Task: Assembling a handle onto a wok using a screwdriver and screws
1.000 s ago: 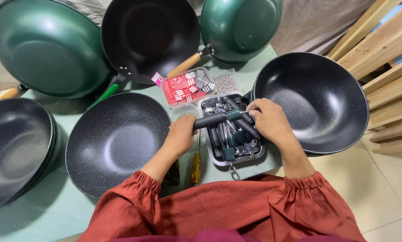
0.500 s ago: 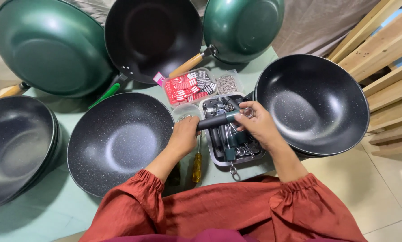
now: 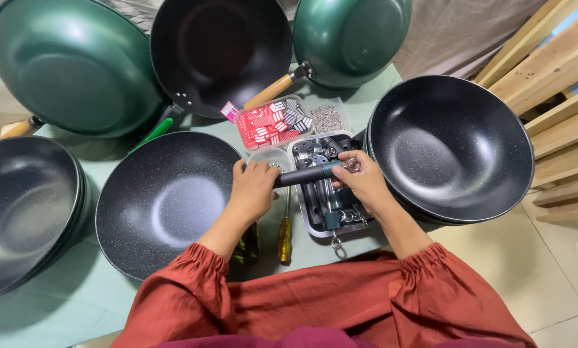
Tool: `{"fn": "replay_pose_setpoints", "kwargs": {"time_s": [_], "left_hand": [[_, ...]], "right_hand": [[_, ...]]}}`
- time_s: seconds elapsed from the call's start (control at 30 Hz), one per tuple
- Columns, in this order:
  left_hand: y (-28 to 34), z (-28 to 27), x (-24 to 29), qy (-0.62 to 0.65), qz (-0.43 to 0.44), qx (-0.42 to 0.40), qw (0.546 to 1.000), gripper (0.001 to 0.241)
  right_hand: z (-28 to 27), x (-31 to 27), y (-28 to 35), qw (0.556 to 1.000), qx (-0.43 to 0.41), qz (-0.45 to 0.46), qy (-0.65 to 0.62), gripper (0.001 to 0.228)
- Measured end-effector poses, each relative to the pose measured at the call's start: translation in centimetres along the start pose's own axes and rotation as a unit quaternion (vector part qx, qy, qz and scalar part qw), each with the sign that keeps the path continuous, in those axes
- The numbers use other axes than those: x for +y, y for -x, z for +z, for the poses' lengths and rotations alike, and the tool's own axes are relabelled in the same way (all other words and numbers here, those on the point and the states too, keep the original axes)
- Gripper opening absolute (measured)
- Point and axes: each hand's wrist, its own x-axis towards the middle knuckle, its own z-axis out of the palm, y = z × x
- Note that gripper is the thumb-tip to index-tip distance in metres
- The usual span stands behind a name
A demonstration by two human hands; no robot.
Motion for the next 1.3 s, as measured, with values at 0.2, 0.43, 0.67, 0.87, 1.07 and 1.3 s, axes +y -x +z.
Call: {"fn": "replay_pose_setpoints", "kwargs": {"time_s": [0.2, 0.43, 0.67, 0.87, 1.07, 1.3], "left_hand": [[0.4, -0.7, -1.6, -0.009, -0.028, -0.038, 0.999, 0.041], [0.5, -2.1, -0.9, 0.069, -0.076, -0.067, 0.992, 0.042], [0.3, -2.8, -1.2, 0.090, -0.068, -0.082, 0.990, 0.040], [0.3, -3.0, -1.2, 0.093, -0.070, -0.088, 0.989, 0.040], [0.3, -3.0, -1.3, 0.099, -0.073, -0.082, 0.989, 0.039], [0.2, -2.8, -1.5, 0.105, -0.081, -0.078, 0.988, 0.038]], "right_hand": [[-0.4, 1.2, -0.8, 1.000, -0.004, -0.016, 0.005, 0.056], [-0.1, 0.2, -0.4, 1.000, 0.004, -0.009, 0.005, 0.039], [-1.0, 0.1, -0.7, 0.998, -0.049, -0.012, 0.027, 0.053], [-0.4, 0.5, -1.0, 1.000, -0.020, 0.000, -0.002, 0.048], [0.3, 0.4, -0.6, 0.998, -0.007, 0.025, -0.060, 0.046], [0.6, 0.2, -0.4, 0.996, -0.002, 0.045, -0.077, 0.036]]}}
